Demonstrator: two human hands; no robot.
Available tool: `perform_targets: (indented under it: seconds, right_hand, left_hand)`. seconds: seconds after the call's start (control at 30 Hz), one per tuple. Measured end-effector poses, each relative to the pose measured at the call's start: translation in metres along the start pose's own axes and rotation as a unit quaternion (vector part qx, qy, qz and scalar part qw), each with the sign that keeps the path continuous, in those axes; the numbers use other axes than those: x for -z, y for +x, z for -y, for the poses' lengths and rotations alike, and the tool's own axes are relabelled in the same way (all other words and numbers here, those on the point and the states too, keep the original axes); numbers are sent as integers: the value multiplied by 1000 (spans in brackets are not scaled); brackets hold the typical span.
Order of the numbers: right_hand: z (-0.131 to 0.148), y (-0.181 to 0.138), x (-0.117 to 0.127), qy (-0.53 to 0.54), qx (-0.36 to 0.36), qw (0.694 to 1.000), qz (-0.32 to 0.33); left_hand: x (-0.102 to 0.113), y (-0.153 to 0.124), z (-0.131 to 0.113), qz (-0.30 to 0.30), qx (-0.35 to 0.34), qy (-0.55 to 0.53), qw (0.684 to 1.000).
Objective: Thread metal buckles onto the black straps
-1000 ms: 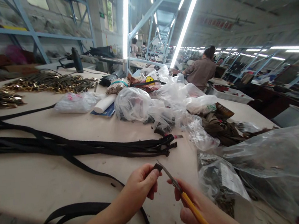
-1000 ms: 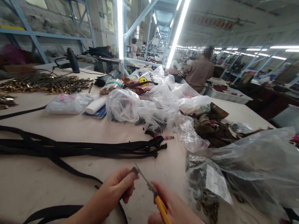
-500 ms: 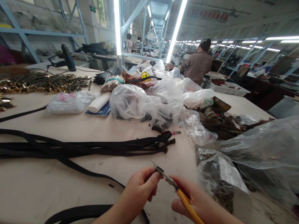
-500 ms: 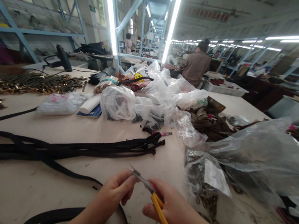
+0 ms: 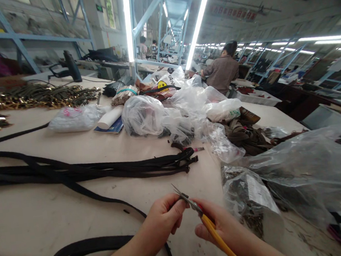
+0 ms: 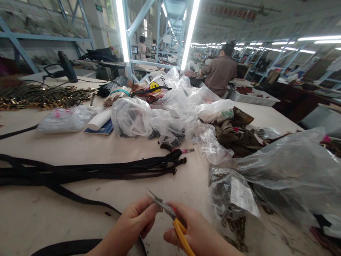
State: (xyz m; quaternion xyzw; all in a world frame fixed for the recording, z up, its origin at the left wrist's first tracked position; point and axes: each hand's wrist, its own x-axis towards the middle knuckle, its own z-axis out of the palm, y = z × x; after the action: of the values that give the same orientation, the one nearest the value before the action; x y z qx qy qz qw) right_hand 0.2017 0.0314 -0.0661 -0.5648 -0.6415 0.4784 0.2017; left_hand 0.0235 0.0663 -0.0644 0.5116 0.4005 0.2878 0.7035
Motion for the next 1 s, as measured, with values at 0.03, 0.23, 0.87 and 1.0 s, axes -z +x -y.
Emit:
perform_targets:
  seconds: [0.03,0.23,0.87,1.0]
  right_hand:
    - [1,0,0,-1,3,1000,-1]
    - [0,-1,1,-24,3,1000,-11]
    - [11,98,164,-134,-36,926,-352]
    - [42,81,118,-120,57,953,-271]
  left_hand:
    - [0,0,-1,-2,1,-4,1000]
    - [0,-2,-6,3,4,1,1000]
    - [6,3,-10,-56,15,-35,998]
    - [5,-11,-23,-80,0,-65,995]
